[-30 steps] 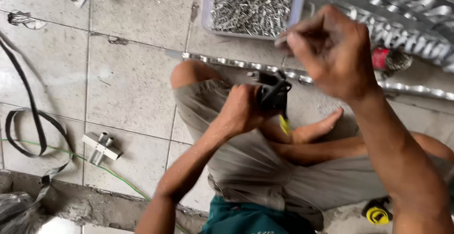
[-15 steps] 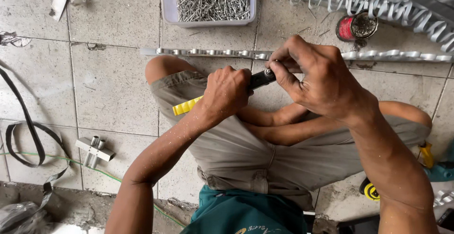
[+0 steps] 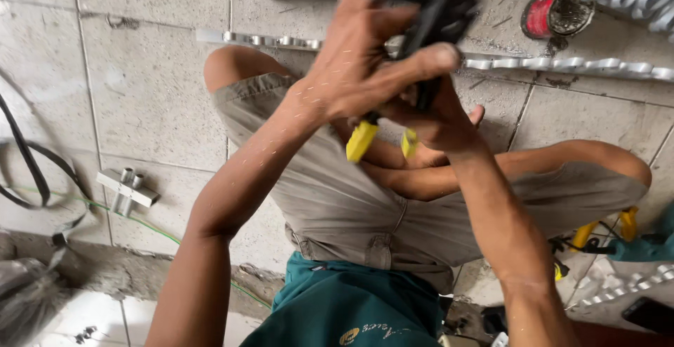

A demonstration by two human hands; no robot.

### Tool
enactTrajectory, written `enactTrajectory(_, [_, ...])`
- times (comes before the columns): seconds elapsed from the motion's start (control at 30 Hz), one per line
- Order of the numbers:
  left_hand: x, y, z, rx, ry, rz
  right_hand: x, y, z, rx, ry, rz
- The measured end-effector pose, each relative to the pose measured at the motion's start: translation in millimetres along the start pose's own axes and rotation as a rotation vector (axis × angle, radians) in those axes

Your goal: The person sits on the floor and uses a manual nail gun to drive nails from a plastic container into a long metal strip. They repeatedly pick up nails and hammer them into the strip, which is laid out on the tiled floor.

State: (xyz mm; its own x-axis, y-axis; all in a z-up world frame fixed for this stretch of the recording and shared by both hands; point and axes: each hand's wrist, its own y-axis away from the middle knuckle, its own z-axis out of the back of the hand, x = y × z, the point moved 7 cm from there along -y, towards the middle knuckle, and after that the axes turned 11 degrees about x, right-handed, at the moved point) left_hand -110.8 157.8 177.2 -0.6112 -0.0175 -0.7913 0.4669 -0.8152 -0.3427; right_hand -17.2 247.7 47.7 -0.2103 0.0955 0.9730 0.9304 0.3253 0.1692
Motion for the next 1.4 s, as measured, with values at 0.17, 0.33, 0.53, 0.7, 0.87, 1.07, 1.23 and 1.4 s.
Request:
enactTrajectory(0.17, [107, 57, -33, 0.088, -0.157, 0.152, 38, 32, 16, -0.01, -0.134, 0.141])
enactTrajectory(0.33, [218, 103, -126, 0.266, -0.427, 0.301, 19, 39, 37, -0.134, 0.259, -0.072])
enactTrajectory(0.53, [246, 105, -144, 0.115, -0.421, 0.187, -48, 34, 39, -0.189, 0.765, -0.593])
enactTrajectory(0.7, [241, 107, -144, 0.094, -0.475, 0.185, -66, 29, 30, -0.136, 0.947, -0.841])
enactTrajectory(0.87, [242, 105, -142, 0.093, -0.449, 0.195, -74, 26, 25, -0.135, 0.931, -0.848])
enactTrajectory(1.07, [244, 105, -144, 0.105, -0.461, 0.158, -71, 23, 25, -0.147, 0.859, -0.83])
enactTrajectory(1.23, [246, 105, -147, 0.112, -0.439, 0.189, -70, 22, 33, -0.099, 0.936, -0.96])
enactTrajectory(1.4, [248, 105, -145, 0.104, -0.435, 0.178, -69, 7, 43, 0.083, 1.156, -0.832])
